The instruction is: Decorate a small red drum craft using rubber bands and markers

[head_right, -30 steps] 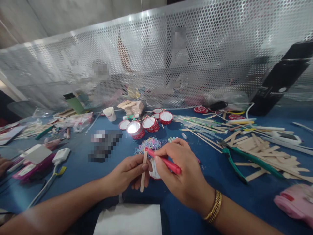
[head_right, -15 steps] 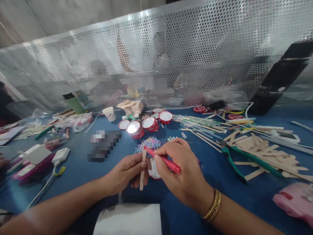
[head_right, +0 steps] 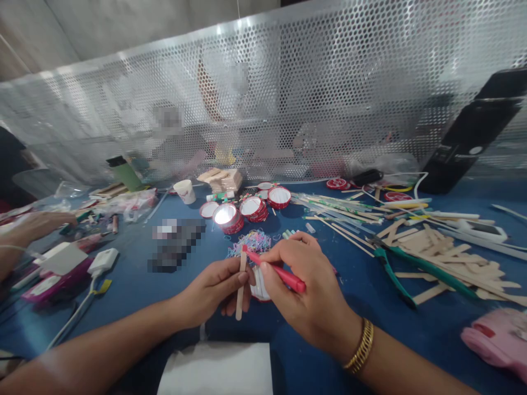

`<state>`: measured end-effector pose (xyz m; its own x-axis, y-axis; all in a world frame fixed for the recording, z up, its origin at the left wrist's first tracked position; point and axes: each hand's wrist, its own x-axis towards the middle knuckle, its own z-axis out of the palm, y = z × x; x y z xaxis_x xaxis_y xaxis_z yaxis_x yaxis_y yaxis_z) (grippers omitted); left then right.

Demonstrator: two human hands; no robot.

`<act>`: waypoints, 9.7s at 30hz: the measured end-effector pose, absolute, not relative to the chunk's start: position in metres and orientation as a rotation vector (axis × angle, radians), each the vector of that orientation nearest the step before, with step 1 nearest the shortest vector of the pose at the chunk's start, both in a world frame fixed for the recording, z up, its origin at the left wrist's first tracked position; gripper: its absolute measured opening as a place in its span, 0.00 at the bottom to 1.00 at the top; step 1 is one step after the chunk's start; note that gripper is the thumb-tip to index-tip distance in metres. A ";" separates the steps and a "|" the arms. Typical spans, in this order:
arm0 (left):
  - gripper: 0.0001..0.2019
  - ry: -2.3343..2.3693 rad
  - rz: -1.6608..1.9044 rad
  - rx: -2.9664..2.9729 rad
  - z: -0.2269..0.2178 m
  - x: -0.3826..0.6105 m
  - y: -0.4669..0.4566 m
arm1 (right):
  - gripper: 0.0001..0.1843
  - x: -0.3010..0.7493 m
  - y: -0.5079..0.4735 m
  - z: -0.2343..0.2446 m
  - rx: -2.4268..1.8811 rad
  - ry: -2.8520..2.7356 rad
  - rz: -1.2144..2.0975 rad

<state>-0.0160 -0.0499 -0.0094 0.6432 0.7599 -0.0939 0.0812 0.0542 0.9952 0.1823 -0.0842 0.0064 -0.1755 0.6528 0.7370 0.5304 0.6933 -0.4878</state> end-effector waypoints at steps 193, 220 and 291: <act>0.16 0.657 0.529 1.029 -0.021 -0.004 -0.060 | 0.03 0.187 -0.073 -0.008 -0.980 -1.733 -0.076; 0.17 0.645 0.477 1.151 -0.023 -0.010 -0.059 | 0.06 0.180 -0.074 -0.013 -0.939 -1.745 0.117; 0.16 0.660 0.513 1.166 -0.022 -0.008 -0.059 | 0.07 0.181 -0.076 -0.008 -0.918 -1.777 0.109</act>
<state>-0.0079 -0.0593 -0.0220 0.7064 0.6775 -0.2049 -0.0307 0.3185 0.9474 0.1809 -0.0762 -0.0080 -0.1208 0.6262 0.7703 0.5272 0.6979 -0.4847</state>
